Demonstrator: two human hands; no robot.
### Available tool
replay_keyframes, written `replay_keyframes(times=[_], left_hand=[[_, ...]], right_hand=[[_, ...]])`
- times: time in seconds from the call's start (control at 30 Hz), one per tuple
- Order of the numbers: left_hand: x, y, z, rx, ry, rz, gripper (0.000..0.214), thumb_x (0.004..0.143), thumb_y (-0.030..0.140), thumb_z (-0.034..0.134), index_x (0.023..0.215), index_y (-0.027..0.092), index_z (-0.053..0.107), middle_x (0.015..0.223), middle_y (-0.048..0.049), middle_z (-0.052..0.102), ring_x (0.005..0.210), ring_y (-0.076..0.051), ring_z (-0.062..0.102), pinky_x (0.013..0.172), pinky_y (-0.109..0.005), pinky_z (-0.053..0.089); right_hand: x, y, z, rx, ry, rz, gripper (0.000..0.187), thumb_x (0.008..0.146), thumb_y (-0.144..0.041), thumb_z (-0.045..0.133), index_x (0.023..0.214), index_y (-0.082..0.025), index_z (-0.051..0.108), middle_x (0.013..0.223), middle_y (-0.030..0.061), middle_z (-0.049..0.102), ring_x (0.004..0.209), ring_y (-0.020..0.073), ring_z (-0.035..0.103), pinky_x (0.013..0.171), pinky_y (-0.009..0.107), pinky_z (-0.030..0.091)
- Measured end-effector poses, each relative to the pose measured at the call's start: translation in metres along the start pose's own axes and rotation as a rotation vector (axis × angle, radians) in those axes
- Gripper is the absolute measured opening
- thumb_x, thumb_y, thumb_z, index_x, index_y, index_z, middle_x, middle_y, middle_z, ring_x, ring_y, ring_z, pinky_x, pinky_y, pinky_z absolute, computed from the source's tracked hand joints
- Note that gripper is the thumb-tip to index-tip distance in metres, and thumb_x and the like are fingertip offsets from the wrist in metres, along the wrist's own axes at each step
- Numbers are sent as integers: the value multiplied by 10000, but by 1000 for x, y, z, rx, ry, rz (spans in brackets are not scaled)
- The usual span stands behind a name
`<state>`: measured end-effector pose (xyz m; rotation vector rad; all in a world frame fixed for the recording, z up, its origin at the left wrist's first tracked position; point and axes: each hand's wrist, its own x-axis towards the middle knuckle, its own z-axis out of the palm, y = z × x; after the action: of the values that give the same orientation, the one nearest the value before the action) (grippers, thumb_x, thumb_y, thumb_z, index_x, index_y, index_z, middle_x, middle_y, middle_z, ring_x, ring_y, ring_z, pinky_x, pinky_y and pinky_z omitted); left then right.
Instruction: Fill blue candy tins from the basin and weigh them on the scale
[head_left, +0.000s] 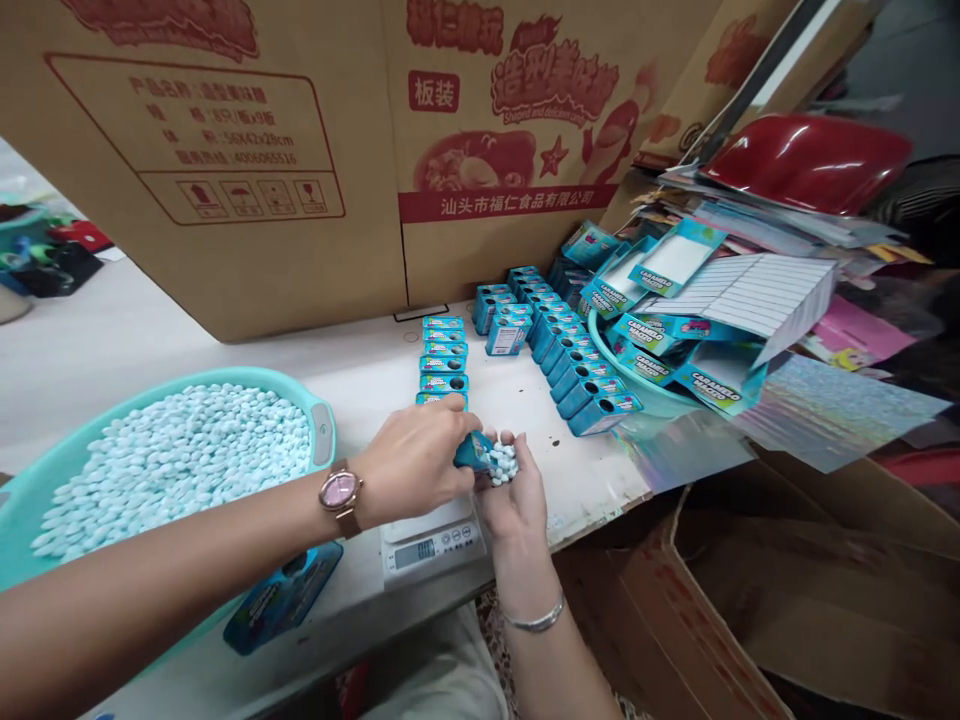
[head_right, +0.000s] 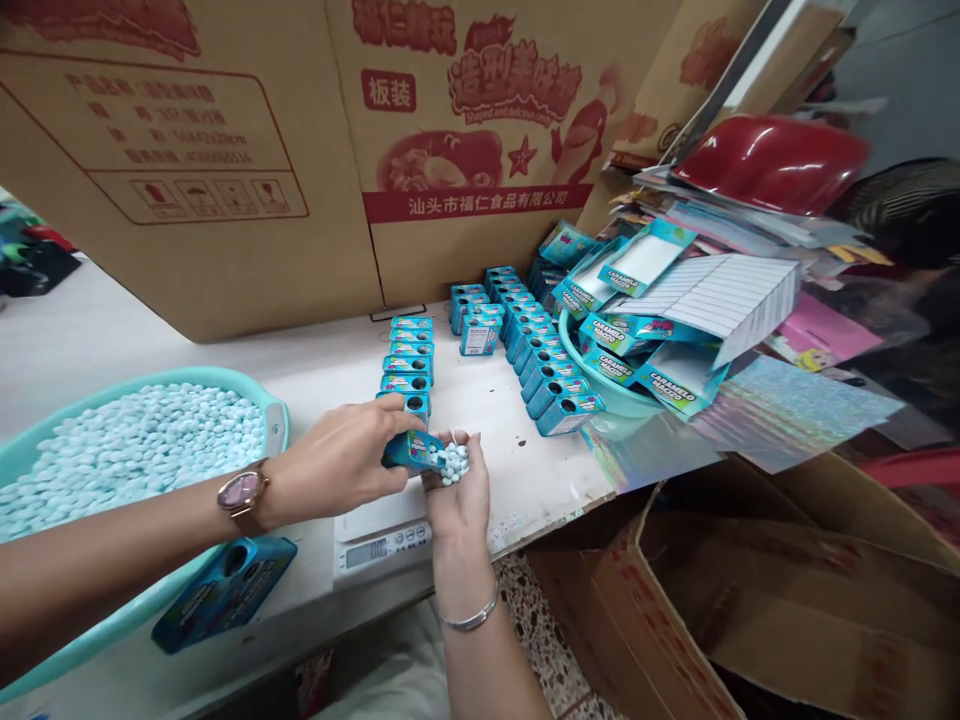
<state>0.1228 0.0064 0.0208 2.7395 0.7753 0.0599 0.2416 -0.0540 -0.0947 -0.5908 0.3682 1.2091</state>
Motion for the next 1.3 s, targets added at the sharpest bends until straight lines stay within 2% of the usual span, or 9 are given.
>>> replay_keyframes(times=[0.2,0.3,0.4,0.47,0.6,0.73,0.87,1.03,1.3], left_hand=[[-19,-19,10,-122,49,-115,343,746,223,553,1089,242,563,1059,-40,635,874,-241,634,730,-340,470],[-33,-31,23,-179,49,-190,380,731,189,547,1110,220,532,1069,-54,648,893,-243,638,749,-338,478],[-46,-40,33,-200,28,-252,344,749,212,550,1093,209,531,1043,-67,661,872,-247,648,733,-339,489],[-56,-44,35,-190,10,-274,416,759,253,570,1166,193,503,1109,-95,645,916,-271,648,754,-363,498],[-74,-48,21,-199,51,-263,718,765,389,635,1379,183,325,1337,-141,508,1125,-314,567,875,-425,489],[-91,-51,2,-274,168,-251,672,816,427,611,1388,230,317,1338,-100,507,1192,-254,523,949,-395,471],[-104,-59,-2,-340,250,-240,591,833,422,608,1352,256,381,1314,-76,532,1176,-227,538,951,-369,482],[-109,-62,3,-338,259,-240,546,841,454,594,1319,240,438,1298,-74,553,1132,-235,564,943,-382,493],[-101,-59,11,-327,255,-197,517,848,408,591,1312,231,446,1301,-69,548,1149,-223,544,942,-378,479]], right_hand=[[-3,-15,-2,5,23,-37,211,887,-313,533,716,-190,547,641,-32,608,613,92,611,646,252,551],[-1,-23,-10,5,-40,-16,189,862,-302,560,714,-187,538,655,-36,582,621,86,592,640,249,543],[1,-29,-18,-14,-111,-8,167,829,-277,598,710,-184,528,647,-46,546,567,68,543,545,203,495],[3,-33,-21,-31,-154,-14,162,819,-268,609,710,-183,524,637,-52,524,522,59,500,492,185,454],[4,-42,-28,-53,-210,-33,167,801,-259,638,714,-180,519,600,-66,491,457,44,435,421,157,375],[3,-50,-35,-72,-238,-64,194,792,-259,664,704,-175,513,582,-73,477,421,34,400,384,148,333],[3,-53,-38,-104,-244,-80,210,798,-285,670,704,-176,517,579,-72,474,406,34,383,360,145,313],[3,-49,-30,-135,-264,-80,223,817,-322,659,713,-180,521,569,-76,462,390,38,369,341,150,286],[-7,-37,-1,-276,-260,-149,280,807,-416,662,726,-191,516,542,-95,419,352,27,306,318,154,220]])
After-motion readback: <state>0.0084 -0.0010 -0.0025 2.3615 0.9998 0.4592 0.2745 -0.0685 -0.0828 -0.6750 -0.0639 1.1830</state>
